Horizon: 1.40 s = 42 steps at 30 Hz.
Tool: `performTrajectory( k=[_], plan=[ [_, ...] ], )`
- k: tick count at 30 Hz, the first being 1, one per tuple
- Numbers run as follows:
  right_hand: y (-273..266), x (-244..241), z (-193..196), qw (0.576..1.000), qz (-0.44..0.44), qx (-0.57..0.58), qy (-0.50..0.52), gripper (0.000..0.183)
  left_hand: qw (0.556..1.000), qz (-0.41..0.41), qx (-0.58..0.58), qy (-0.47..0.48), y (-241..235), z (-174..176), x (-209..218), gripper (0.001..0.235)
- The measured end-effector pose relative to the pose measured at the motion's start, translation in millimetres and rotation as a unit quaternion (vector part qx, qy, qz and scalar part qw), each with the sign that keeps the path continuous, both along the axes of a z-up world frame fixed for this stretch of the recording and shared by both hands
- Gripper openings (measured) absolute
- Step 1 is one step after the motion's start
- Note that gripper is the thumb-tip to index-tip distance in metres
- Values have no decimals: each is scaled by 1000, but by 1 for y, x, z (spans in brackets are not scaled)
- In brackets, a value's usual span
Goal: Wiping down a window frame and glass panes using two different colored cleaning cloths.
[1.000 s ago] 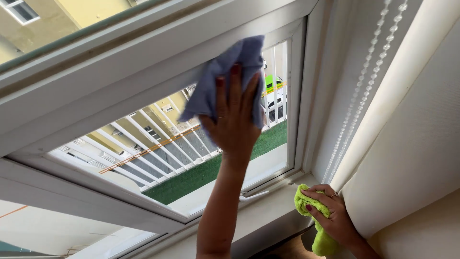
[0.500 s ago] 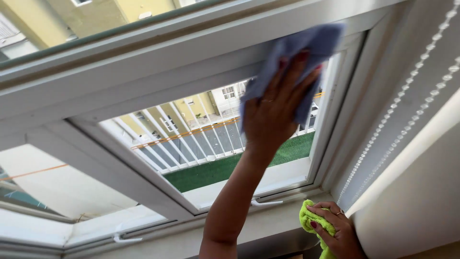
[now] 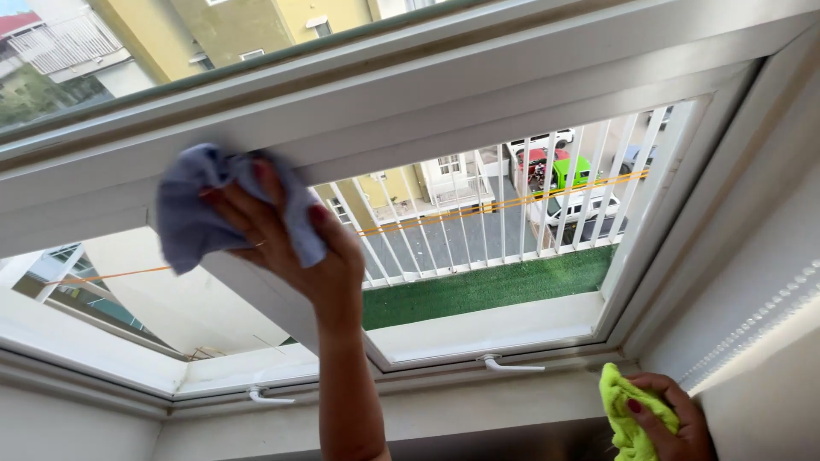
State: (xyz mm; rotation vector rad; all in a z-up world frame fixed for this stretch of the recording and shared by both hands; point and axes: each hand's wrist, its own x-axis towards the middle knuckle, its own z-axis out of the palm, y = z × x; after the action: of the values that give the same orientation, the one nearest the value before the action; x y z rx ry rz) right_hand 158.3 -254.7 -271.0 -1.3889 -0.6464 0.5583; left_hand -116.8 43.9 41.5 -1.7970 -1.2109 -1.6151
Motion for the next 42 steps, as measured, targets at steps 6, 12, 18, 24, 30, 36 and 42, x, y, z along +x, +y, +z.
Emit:
performTrajectory(
  k=[6, 12, 18, 24, 30, 36, 42],
  plan=[
    [24, 23, -18, 981, -63, 20, 181, 24, 995, 57, -20, -76, -7, 19, -31, 56],
    [37, -52, 74, 878, 213, 257, 345, 74, 984, -20, 23, -173, 3, 22, -41, 59],
    [50, -73, 74, 933, 165, 198, 250, 69, 975, -31, 58, -214, 65, 18, -118, 62],
    [69, -77, 77, 980, 114, 119, 112, 68, 988, 8, 70, -139, 63, 5, -123, 74],
    [113, -2, 88, 882, 333, 263, -205, 74, 991, -86, 35, 96, 55, -14, -134, 51],
    [118, -97, 174, 878, 112, 249, -394, 61, 992, -55, 37, -105, 111, -9, -247, 60],
    [128, -204, 268, 856, 91, 260, -438, 44, 974, -88, 50, -202, 155, 5, -364, 57]
  ],
)
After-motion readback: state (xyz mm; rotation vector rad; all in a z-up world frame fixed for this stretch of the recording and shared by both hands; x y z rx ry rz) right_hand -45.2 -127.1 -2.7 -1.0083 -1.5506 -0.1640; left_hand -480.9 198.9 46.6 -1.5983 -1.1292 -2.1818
